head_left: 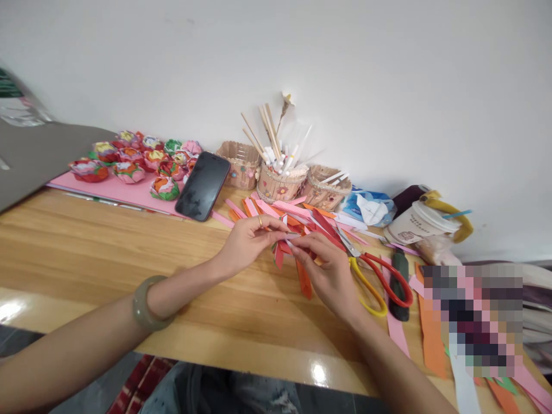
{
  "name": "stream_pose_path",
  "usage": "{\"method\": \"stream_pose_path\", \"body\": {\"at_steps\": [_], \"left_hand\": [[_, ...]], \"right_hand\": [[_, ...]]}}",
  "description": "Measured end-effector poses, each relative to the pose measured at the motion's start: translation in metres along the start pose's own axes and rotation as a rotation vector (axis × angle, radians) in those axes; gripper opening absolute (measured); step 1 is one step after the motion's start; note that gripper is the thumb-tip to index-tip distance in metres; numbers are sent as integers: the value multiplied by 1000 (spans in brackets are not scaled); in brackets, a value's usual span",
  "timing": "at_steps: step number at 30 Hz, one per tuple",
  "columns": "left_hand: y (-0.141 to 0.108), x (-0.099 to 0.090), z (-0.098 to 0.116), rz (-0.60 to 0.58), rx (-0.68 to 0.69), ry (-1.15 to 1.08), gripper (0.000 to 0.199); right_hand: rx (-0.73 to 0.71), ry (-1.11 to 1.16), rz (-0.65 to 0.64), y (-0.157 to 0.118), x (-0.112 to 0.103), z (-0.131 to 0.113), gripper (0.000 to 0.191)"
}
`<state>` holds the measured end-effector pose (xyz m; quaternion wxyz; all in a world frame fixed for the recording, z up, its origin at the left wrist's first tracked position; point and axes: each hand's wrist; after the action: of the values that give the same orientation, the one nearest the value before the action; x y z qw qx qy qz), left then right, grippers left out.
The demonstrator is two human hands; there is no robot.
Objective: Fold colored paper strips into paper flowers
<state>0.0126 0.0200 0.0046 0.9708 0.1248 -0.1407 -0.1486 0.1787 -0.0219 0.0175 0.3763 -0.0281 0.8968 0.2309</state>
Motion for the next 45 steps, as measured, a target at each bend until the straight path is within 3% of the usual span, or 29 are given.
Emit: {"method": "stream_pose_path", "body": {"at_steps": [8,13,17,21,23,25,30,40,43,45], "left_hand": [[0,-2,4,-123,1,30,5],[0,-2,5,-151,-45,-32,5],[-1,0,4,-126,-90,-86,9],[-1,1,4,-55,-87,-62,11],[-2,1,4,-54,-62,-64,11],[-2,2,4,-64,-28,-53,9],[-5,3,4,-73,57,10,7],[-9,5,4,-100,100,49,4],[-7,3,6,-84,59,55,5],[-4,2,6,-75,20,35,5]], "right_hand": [[331,296,-121,3,0,0,19],[406,378,-167,5,0,-3,19],[272,218,-10,2,1,-5,10],[-112,-163,289,-7,3,-4,13],[-305,-350,350,-10,3,-2,21],[-406,-466,351,-12,4,-1,27],[-459,-524,326,-9,7,2,30],[-524,-700,246,-8,3,2,16],[-457,-635,204,-6,1,1,16],[-365,-476,130,-4,0,0,16]]}}
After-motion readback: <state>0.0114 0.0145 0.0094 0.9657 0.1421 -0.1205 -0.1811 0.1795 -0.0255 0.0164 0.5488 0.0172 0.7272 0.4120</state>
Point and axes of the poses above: each hand's wrist, its own y-axis towards the middle knuckle, its own x-axis out of the palm, z = x × y, and after that the axes turned 11 degrees about -y, right-handed
